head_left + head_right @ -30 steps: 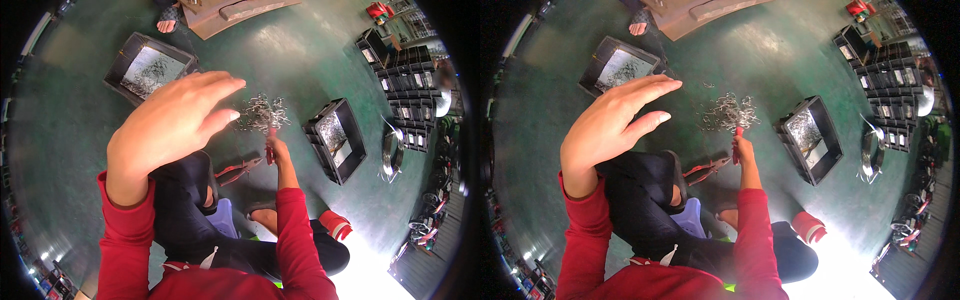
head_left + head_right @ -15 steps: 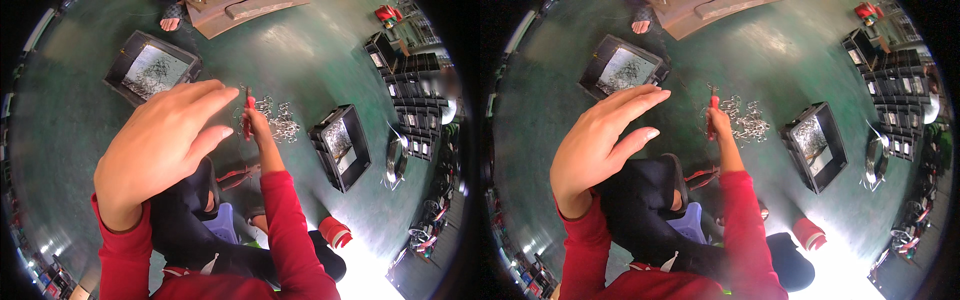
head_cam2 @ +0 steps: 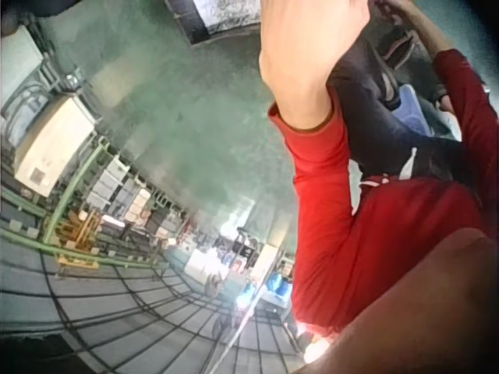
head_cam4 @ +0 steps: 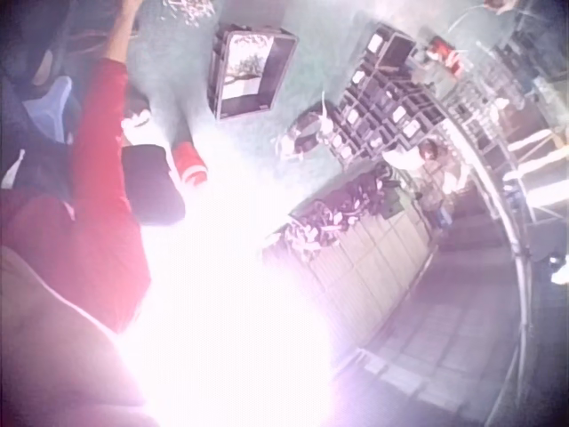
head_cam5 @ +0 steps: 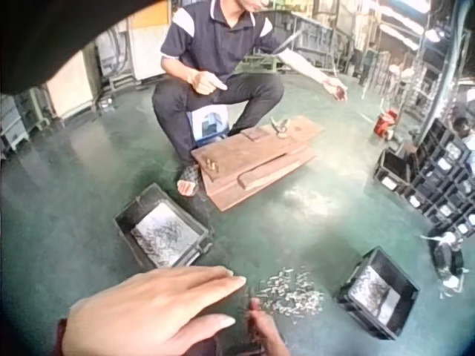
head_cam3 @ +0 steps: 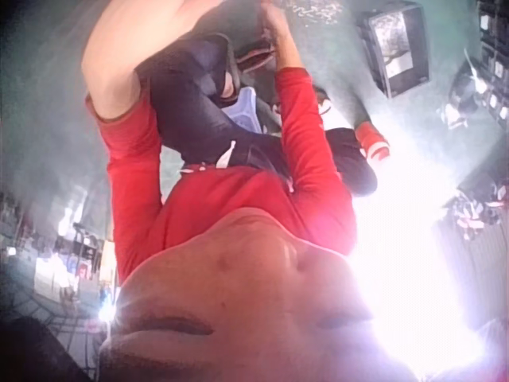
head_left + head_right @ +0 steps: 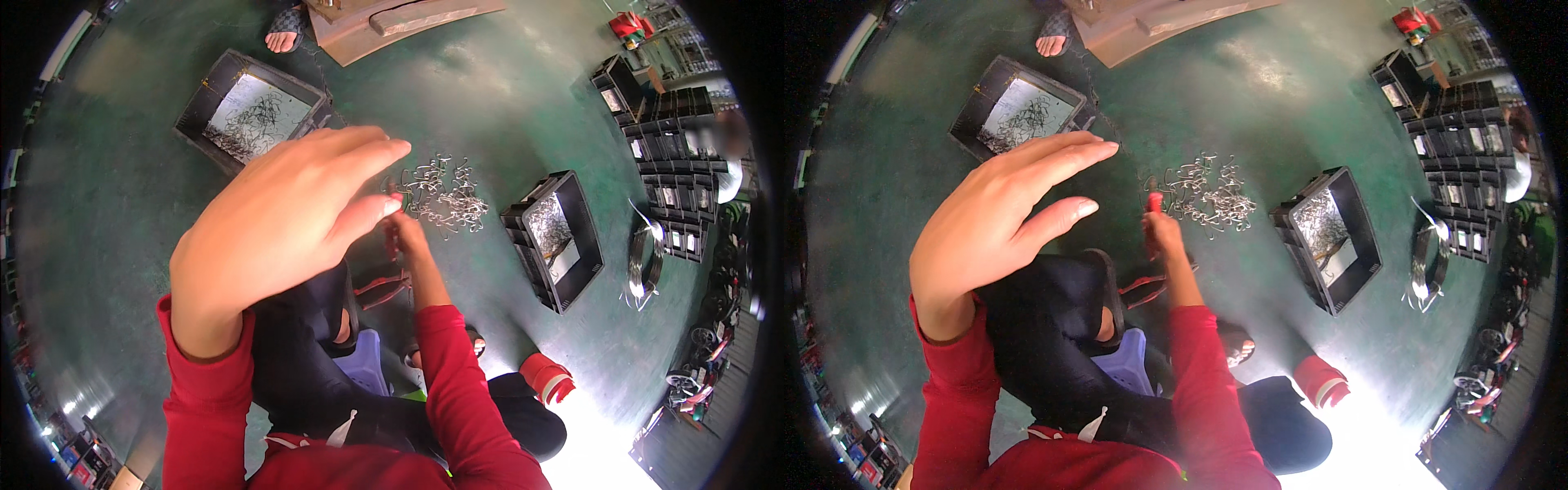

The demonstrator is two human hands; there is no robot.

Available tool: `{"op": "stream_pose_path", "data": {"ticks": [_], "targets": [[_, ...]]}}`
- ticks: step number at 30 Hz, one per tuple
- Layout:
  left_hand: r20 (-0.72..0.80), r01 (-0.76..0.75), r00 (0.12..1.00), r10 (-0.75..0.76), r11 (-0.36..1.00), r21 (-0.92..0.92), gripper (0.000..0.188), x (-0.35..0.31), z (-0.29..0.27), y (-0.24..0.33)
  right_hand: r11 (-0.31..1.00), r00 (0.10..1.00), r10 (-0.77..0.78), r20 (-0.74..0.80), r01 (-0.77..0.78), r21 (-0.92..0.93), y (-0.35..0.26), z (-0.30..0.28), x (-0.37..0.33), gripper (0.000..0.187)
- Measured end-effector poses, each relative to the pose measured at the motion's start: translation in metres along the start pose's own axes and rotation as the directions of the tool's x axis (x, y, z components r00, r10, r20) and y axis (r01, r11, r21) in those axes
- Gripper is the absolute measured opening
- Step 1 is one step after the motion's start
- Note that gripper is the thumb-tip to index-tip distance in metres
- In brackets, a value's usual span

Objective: The person sits on the floor and uses pliers to bend small metal wire pieces into hooks, placing the finished pieces into a nearby black bin. The person repeatedly picks up wire segments, bends them, and deposits them into the bin.

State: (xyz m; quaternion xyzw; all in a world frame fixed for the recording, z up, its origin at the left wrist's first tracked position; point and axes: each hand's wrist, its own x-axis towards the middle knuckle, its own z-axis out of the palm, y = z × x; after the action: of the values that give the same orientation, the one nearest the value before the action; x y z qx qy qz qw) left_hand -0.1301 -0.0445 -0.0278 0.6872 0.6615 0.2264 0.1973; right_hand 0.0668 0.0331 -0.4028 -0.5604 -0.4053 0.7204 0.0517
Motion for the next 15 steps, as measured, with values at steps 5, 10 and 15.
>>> {"op": "stream_pose_path", "data": {"ticks": [5, 10, 15], "targets": [[-0.053, -0.057, 0.997, 0.055, 0.998, -0.019, 0.037, 0.002, 0.006, -0.005, 0.971, 0.981, 0.192, 0.033, -0.195, 0.138, 0.014, 0.013, -0.011, 0.022], [-0.127, -0.024, 0.992, 0.027, 0.999, 0.023, 0.037, 0.009, -0.005, 0.003, 0.992, 0.987, -0.037, -0.155, 0.055, 0.114, 0.028, -0.038, -0.046, 0.025], [-0.597, -0.162, 0.761, -0.255, 0.816, -0.555, 0.017, 0.015, -0.025, 0.030, 0.937, 0.960, -0.074, -0.270, 0.160, 0.310, 0.061, -0.075, -0.098, 0.025]]}}
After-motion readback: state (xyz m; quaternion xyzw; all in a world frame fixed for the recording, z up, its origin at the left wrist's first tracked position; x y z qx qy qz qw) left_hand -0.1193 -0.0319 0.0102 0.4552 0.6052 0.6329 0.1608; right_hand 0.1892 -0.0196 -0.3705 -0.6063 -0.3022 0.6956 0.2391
